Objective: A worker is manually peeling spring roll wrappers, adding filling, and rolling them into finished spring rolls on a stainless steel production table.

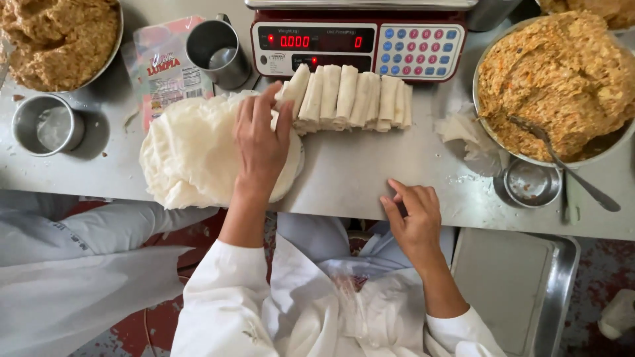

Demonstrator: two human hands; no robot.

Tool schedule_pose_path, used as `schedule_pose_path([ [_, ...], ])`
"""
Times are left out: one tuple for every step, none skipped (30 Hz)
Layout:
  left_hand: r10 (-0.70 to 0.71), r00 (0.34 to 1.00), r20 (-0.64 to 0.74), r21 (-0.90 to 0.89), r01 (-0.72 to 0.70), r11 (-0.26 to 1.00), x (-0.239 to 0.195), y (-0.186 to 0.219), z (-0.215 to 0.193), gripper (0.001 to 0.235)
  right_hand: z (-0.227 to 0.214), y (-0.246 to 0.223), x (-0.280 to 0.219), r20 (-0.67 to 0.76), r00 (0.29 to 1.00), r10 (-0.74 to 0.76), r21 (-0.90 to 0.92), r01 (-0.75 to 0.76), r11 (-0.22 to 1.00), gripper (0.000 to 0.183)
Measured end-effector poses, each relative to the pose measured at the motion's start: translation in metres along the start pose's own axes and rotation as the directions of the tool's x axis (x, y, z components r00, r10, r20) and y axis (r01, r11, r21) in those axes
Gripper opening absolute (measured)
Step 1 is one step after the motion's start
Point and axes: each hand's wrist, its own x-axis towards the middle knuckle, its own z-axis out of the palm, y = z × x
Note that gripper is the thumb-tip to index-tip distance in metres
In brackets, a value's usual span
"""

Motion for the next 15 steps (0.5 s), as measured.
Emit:
schedule_pose_path([
  [-0.05,0.998,0.035,0.038,0.049,0.998,0.006,0.004,0.004,0.024,0.001,0.001,-0.002,-0.013,1.0,-0.002,0.008,0.002,1.0,0.03],
  [-0.1,0.993,0.066,0.072,0.095,0.993,0.014,0.008,0.009,0.022,0.001,0.004,-0.002,-0.03,1.0,-0.004,0.011,0.004,1.0,0.03],
  [-0.097,0.993,0.065,0.068,0.092,0.993,0.017,0.01,0.009,0.022,0.001,0.005,-0.002,-0.034,0.999,-0.004,0.008,0.004,1.0,0.03],
  [-0.136,0.984,0.111,0.117,0.123,0.985,0.018,0.011,0.008,0.018,0.002,0.005,-0.003,-0.034,0.999,-0.005,-0.013,0.004,1.0,0.03],
  [-0.177,0.972,0.156,0.167,0.151,0.974,0.019,0.011,0.006,0.015,0.003,0.006,-0.004,-0.033,0.999,-0.006,-0.035,0.004,0.999,0.03],
  [-0.183,0.971,0.156,0.177,0.155,0.972,0.022,0.012,-0.004,0.015,0.002,0.007,-0.004,-0.026,1.0,-0.007,-0.026,0.006,1.0,0.03],
  [-0.196,0.969,0.149,0.18,0.168,0.969,0.026,0.012,-0.014,0.014,0.002,0.008,-0.004,-0.034,0.999,-0.026,-0.05,0.025,0.998,0.032],
  [-0.219,0.965,0.147,0.202,0.187,0.961,0.025,0.012,-0.031,0.012,0.005,0.007,-0.006,-0.03,0.999,-0.044,-0.056,0.042,0.998,0.033],
  [-0.235,0.96,0.153,0.23,0.196,0.953,0.02,0.01,-0.043,0.012,0.004,0.008,-0.005,-0.011,0.999,-0.044,-0.031,0.044,0.999,0.033],
  [-0.265,0.955,0.131,0.242,0.228,0.943,0.015,0.009,-0.055,0.012,0.004,0.009,-0.005,-0.009,0.998,-0.06,-0.048,0.06,0.997,0.033],
  [-0.294,0.95,0.108,0.254,0.26,0.932,0.011,0.008,-0.066,0.013,0.004,0.01,-0.005,-0.006,0.997,-0.076,-0.066,0.075,0.995,0.033],
  [-0.292,0.95,0.111,0.264,0.255,0.93,-0.007,0.006,-0.068,0.013,0.005,0.011,-0.007,-0.007,0.997,-0.074,-0.055,0.073,0.996,0.033],
  [-0.337,0.92,0.2,0.268,0.28,0.922,-0.025,0.004,-0.071,0.014,0.006,0.011,-0.009,-0.01,0.997,-0.079,-0.058,0.078,0.995,0.032],
  [-0.381,0.881,0.281,0.275,0.307,0.911,-0.042,0.002,-0.073,0.022,0.006,0.013,-0.009,-0.011,0.996,-0.09,-0.062,0.089,0.994,0.031],
  [-0.383,0.881,0.277,0.284,0.306,0.909,-0.053,0.004,-0.065,0.022,0.007,0.011,-0.006,-0.011,0.996,-0.094,-0.053,0.093,0.994,0.031],
])
